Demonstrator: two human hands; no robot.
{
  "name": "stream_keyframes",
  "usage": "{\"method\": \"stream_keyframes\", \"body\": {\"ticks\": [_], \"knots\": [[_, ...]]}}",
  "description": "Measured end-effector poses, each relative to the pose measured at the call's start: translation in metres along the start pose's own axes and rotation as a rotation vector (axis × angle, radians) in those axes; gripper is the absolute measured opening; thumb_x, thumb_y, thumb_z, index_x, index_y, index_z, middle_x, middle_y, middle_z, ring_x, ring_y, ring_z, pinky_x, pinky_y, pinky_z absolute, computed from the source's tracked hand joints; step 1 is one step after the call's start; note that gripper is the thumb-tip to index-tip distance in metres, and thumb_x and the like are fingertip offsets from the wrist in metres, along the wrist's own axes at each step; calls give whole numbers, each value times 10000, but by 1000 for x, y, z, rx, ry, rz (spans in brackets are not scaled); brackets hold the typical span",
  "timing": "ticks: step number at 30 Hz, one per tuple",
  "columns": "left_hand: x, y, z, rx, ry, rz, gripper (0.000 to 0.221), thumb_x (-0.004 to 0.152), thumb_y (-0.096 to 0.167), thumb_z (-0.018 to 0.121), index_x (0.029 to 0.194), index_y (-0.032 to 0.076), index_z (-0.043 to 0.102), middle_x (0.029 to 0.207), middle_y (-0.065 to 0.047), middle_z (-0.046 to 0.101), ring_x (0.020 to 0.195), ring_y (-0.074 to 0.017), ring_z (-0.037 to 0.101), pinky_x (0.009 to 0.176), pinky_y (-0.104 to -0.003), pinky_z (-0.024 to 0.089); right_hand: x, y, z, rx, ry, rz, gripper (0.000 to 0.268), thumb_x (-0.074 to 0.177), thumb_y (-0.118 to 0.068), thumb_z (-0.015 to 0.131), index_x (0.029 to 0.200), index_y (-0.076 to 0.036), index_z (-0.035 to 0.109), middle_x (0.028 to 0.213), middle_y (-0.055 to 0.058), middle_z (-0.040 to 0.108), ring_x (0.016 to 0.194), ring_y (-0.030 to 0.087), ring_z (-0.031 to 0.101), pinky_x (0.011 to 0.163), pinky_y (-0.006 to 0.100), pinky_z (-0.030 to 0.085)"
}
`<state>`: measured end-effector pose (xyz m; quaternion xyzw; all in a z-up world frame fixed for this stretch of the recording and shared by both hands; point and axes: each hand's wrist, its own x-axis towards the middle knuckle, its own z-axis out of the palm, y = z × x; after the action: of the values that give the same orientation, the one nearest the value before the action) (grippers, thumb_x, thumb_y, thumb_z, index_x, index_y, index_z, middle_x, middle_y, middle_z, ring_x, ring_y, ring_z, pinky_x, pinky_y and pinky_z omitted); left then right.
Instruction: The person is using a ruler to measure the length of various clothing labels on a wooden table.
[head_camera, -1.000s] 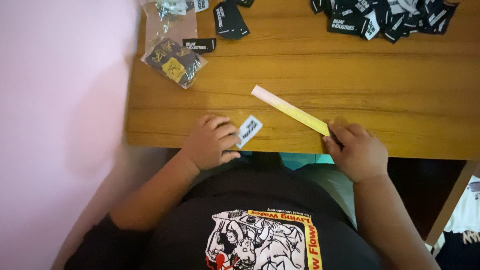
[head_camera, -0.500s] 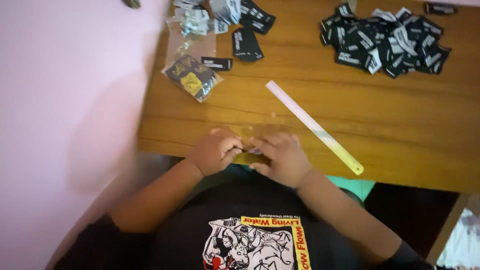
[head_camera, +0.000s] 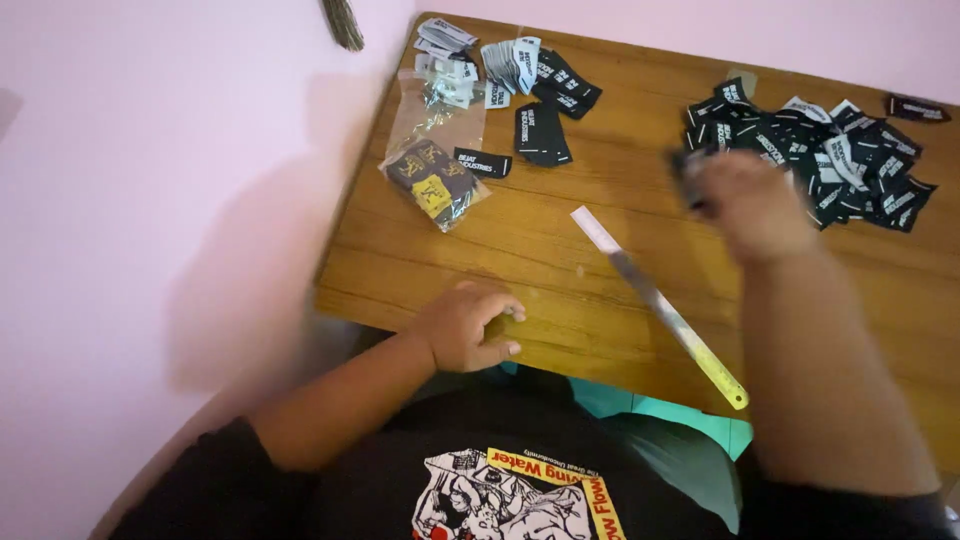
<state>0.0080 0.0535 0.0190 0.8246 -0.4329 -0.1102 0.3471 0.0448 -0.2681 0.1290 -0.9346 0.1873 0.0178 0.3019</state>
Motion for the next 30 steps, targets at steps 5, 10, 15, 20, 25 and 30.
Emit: {"method": "stream_keyframes", "body": {"ticks": [5,10,15,20,25,30], "knots": [[2,-5,6,15,-7,-80,291,765,342,583,982,148,596,970,-10,650,880,-207,597,872,-401,367,8,6,-22,139,65,361,422,982,-507,423,1121,-114,490,1014,82,539,840,220,547,695,366,420],[-2,-12,13,-34,45,-69,215,778,285,586,932,138,617,936,-11,656,870,-204,603,889,-385,365,18,74,30,-110,174,118,529,841,-394,658,1112,21,471,1085,281,556,972,490,516,810,526,406],[2,-12,12,3,67,-16,186,772,263,609,921,152,613,887,-2,654,819,-213,598,825,-392,408,-61,52,38,-181,-90,-282,341,796,-267,583,1115,-151,622,1177,134,563,1106,320,491,910,457,381],[2,3,0,-12,7,-84,181,798,270,576,928,151,617,897,-7,651,857,-216,584,855,-397,399,-112,112,61,-611,-267,-482,806,727,-689,440,1362,-207,325,1438,60,276,1317,319,218,1021,574,186],[2,10,-3,-15,-37,-213,273,804,314,567,1013,144,615,962,-18,628,953,-246,541,862,-407,400,-149,194,77,-737,18,-637,1081,523,-837,537,1404,-266,281,1483,-57,259,1366,241,235,1057,475,232],[20,-4,-6,-58,59,-146,271,842,288,554,1022,89,589,959,-83,604,821,-219,563,696,-361,443,-162,220,70,-686,218,-528,703,636,-462,631,1287,-237,492,1408,-68,461,1283,208,461,938,430,420]]}}
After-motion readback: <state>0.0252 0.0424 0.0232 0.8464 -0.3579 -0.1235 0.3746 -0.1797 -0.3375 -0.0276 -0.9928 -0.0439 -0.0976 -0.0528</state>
